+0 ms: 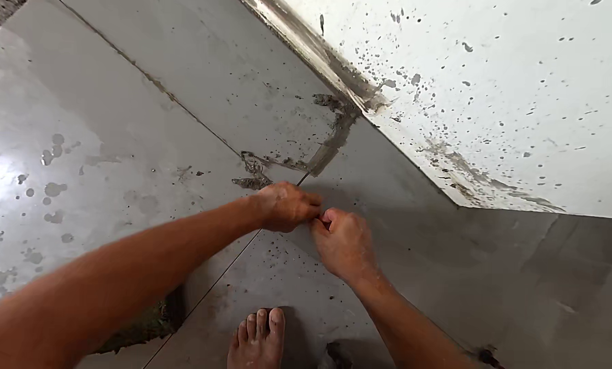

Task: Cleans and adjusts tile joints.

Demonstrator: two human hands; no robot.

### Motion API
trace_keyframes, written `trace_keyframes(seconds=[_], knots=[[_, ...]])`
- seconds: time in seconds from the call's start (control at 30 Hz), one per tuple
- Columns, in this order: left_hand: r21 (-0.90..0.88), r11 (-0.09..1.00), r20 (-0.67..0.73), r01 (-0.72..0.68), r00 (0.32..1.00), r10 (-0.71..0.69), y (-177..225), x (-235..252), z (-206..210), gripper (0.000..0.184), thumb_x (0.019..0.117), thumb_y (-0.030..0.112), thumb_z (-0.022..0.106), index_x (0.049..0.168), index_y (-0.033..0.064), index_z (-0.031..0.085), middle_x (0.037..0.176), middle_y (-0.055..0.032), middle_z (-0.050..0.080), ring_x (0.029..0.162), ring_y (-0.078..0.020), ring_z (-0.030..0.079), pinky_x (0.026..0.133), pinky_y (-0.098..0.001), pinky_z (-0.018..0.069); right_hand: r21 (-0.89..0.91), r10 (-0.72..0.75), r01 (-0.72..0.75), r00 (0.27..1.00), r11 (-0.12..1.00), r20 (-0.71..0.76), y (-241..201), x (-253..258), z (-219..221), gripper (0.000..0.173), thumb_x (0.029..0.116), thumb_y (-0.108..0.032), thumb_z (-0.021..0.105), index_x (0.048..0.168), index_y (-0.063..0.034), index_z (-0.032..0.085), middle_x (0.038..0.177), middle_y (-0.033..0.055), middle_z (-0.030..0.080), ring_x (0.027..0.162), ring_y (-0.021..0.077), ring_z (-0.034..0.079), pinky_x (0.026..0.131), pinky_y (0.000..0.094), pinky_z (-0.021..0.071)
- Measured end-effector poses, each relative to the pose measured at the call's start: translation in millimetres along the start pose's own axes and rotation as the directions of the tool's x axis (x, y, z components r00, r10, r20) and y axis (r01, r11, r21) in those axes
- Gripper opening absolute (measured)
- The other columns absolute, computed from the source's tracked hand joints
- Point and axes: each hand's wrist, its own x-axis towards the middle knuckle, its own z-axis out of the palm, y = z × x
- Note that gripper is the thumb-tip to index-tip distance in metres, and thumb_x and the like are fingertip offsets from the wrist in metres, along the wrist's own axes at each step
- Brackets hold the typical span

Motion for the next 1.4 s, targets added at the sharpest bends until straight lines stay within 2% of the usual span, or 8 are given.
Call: trace_keyframes(seconds=[0.13, 0.27, 0.43, 0.53, 0.6, 0.7, 0.9, 1.4], knots=[[0.076, 0.995, -0.027, -0.067, 0.997, 0.070, -6.6, -3.4, -1.4, 0.017, 0.1015, 0.023, 0.062, 0.104, 0.0098, 0.073, 0.099, -0.0076, 0.069, 0.079, -0.0240, 0.070, 0.059, -0.0400, 0.0574, 0.092, -0.031, 0.036, 0.998, 0.995, -0.061, 8.2, 1.3, 7.8, 0.028, 0.0986, -0.026, 0.067, 0.075, -0.0106, 0.063, 0.061, 0.0020, 0.057, 0.057, 0.0172, 0.060, 0.053, 0.0393, 0.0493], [-0.018, 0.966, -0.225, 0.257, 0.941, -0.254, 14.4, -27.6, 12.6, 0.028, 0.0963, 0.031, 0.068, 0.116, 0.0111, 0.073, 0.107, -0.0088, 0.070, 0.089, -0.0239, 0.072, 0.068, -0.0418, 0.0608, 0.076, 0.015, -0.016, 1.000, 0.997, 0.015, 7.0, 2.8, -1.7, 0.030, 0.0982, -0.036, 0.068, 0.081, -0.0106, 0.069, 0.066, 0.0035, 0.062, 0.063, 0.0191, 0.063, 0.058, 0.0424, 0.0515], [-0.270, 0.668, -0.479, 0.693, 0.505, -0.718, 54.5, -62.4, 29.5, 0.022, 0.0965, 0.019, 0.066, 0.114, 0.0104, 0.075, 0.105, -0.0089, 0.071, 0.082, -0.0234, 0.072, 0.063, -0.0456, 0.0602, 0.055, 0.025, -0.032, 0.993, 0.998, 0.117, 29.6, 0.6, -12.8, 0.031, 0.0945, -0.045, 0.072, 0.090, -0.0145, 0.073, 0.073, 0.0009, 0.068, 0.066, 0.0157, 0.067, 0.062, 0.0429, 0.0566], [-0.323, 0.548, -0.452, 0.771, 0.383, -0.805, 82.9, -64.2, 34.4, 0.020, 0.0974, 0.025, 0.064, 0.104, 0.0102, 0.075, 0.094, -0.0068, 0.071, 0.078, -0.0219, 0.071, 0.062, -0.0451, 0.0593, -0.078, -0.155, 0.152, 0.987, 0.985, -0.034, 48.3, -0.6, -1.7, 0.032, 0.0957, -0.037, 0.071, 0.118, -0.0138, 0.072, 0.094, 0.0049, 0.073, 0.082, 0.0221, 0.071, 0.073, 0.0482, 0.0592], [-0.317, 0.531, -0.385, 0.786, 0.405, -0.829, 99.6, -51.0, 33.6, 0.030, 0.0983, 0.038, 0.063, 0.098, 0.0108, 0.075, 0.088, -0.0057, 0.070, 0.074, -0.0218, 0.070, 0.060, -0.0452, 0.0592, -0.184, -0.388, 0.360, 0.910, 0.915, -0.147, 63.6, 10.3, 12.1, 0.040, 0.0954, -0.035, 0.072, 0.130, -0.0143, 0.070, 0.105, 0.0087, 0.072, 0.084, 0.0255, 0.072, 0.069, 0.0475, 0.0603], [-0.246, 0.528, -0.249, 0.813, 0.473, -0.845, 111.0, -20.9, 22.1, 0.047, 0.1001, 0.052, 0.055, 0.088, 0.0103, 0.073, 0.077, -0.0062, 0.067, 0.069, -0.0246, 0.069, 0.057, -0.0476, 0.0565, -0.231, -0.602, 0.564, 0.784, 0.793, -0.153, 75.6, 34.3, 24.0, 0.032, 0.0947, -0.031, 0.073, 0.121, -0.0135, 0.074, 0.106, 0.0089, 0.071, 0.081, 0.0248, 0.072, 0.063, 0.0445, 0.0606], [-0.054, 0.614, -0.246, 0.787, 0.586, -0.773, 102.5, 11.6, 15.1, 0.028, 0.1015, 0.030, 0.054, 0.086, 0.0115, 0.069, 0.077, -0.0065, 0.064, 0.070, -0.0256, 0.068, 0.053, -0.0421, 0.0533, -0.326, -0.735, 0.669, 0.662, 0.668, -0.148, 74.6, 52.1, 30.8, 0.019, 0.0804, -0.018, 0.078, 0.092, -0.0048, 0.070, 0.086, 0.0106, 0.067, 0.063, 0.0251, 0.068, 0.050, 0.0424, 0.0560], [-0.074, 0.575, -0.497, 0.815, 0.470, -0.730, 112.1, 21.4, 47.3, 0.025, 0.0974, 0.022, 0.057, 0.077, 0.0108, 0.066, 0.069, -0.0035, 0.062, 0.060, -0.0204, 0.066, 0.045, -0.0357, 0.0503, -0.156, -0.429, 0.402, 0.799, 0.902, -0.422, 61.9, 26.7, 68.7, 0.014, 0.0847, -0.013, 0.068, 0.078, -0.0055, 0.059, 0.065, 0.0070, 0.059, 0.052, 0.0241, 0.062, 0.042, 0.0404, 0.0477]])
